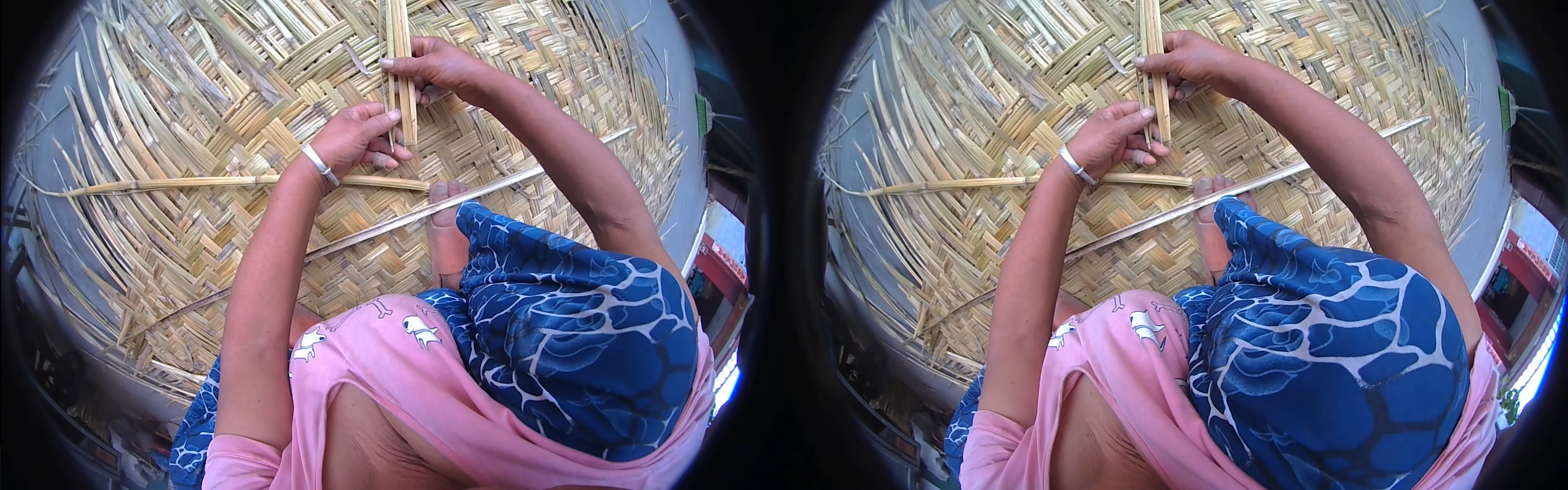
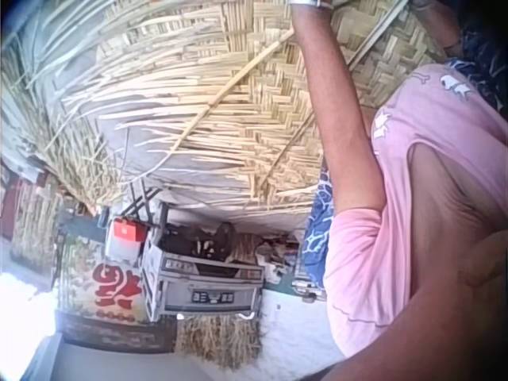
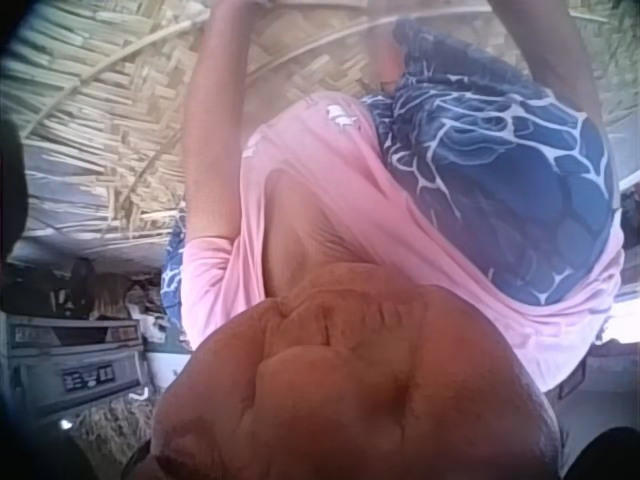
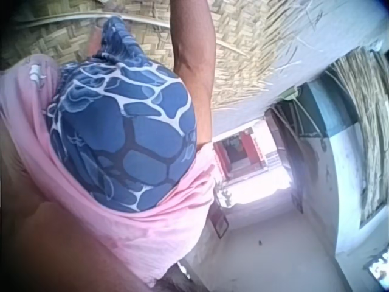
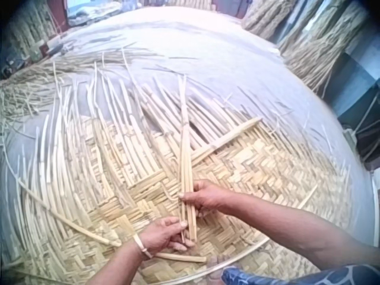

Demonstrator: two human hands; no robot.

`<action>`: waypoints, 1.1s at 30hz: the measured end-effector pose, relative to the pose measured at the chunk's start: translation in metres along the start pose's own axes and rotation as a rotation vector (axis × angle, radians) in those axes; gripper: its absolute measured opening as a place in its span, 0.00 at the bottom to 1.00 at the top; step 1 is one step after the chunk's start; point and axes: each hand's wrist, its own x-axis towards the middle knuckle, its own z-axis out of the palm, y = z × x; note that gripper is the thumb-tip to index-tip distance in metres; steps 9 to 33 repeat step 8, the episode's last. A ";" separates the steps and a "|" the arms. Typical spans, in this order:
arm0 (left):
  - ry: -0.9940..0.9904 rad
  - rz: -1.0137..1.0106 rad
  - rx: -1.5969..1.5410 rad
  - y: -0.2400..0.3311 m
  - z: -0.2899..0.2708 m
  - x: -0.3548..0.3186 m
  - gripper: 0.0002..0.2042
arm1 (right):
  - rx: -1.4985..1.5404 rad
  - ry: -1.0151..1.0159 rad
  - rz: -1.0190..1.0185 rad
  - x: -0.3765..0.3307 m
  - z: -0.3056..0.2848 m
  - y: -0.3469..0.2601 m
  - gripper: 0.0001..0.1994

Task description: The person weaves a large circular basket using dried palm leaves. They sit on the floor and interlace the leaves by hand, pulling them through the existing weave to expand the basket's diameter.

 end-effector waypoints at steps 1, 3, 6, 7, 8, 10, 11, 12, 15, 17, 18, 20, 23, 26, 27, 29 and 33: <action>0.001 0.003 0.007 0.000 0.001 0.000 0.12 | -0.003 0.000 -0.007 -0.001 0.000 0.001 0.16; 0.000 0.002 0.016 -0.002 0.000 0.002 0.12 | -0.010 0.011 -0.016 -0.002 0.000 0.002 0.16; 0.012 0.006 0.017 -0.003 0.000 0.001 0.12 | -0.021 0.021 -0.023 -0.001 0.002 0.003 0.16; 0.015 0.007 0.018 -0.003 0.001 0.001 0.12 | -0.020 0.019 -0.024 0.000 0.001 0.004 0.17; 0.015 0.008 0.019 -0.003 0.001 0.001 0.12 | -0.019 0.017 -0.024 0.001 0.000 0.005 0.17; 0.015 0.008 0.019 -0.003 0.001 0.001 0.12 | -0.019 0.017 -0.024 0.001 0.000 0.005 0.17; 0.015 0.008 0.019 -0.003 0.001 0.001 0.12 | -0.019 0.017 -0.024 0.001 0.000 0.005 0.17; 0.015 0.008 0.019 -0.003 0.001 0.001 0.12 | -0.019 0.017 -0.024 0.001 0.000 0.005 0.17; 0.015 0.008 0.019 -0.003 0.001 0.001 0.12 | -0.019 0.017 -0.024 0.001 0.000 0.005 0.17; 0.015 0.008 0.019 -0.003 0.001 0.001 0.12 | -0.019 0.017 -0.024 0.001 0.000 0.005 0.17; 0.015 0.008 0.019 -0.003 0.001 0.001 0.12 | -0.019 0.017 -0.024 0.001 0.000 0.005 0.17; 0.015 0.008 0.019 -0.003 0.001 0.001 0.12 | -0.019 0.017 -0.024 0.001 0.000 0.005 0.17; 0.015 0.008 0.019 -0.003 0.001 0.001 0.12 | -0.019 0.017 -0.024 0.001 0.000 0.005 0.17; 0.015 0.008 0.019 -0.003 0.001 0.001 0.12 | -0.019 0.017 -0.024 0.001 0.000 0.005 0.17; 0.015 0.008 0.019 -0.003 0.001 0.001 0.12 | -0.019 0.017 -0.024 0.001 0.000 0.005 0.17; 0.015 0.008 0.019 -0.003 0.001 0.001 0.12 | -0.019 0.017 -0.024 0.001 0.000 0.005 0.17; 0.015 0.008 0.019 -0.003 0.001 0.001 0.12 | -0.019 0.017 -0.024 0.001 0.000 0.005 0.17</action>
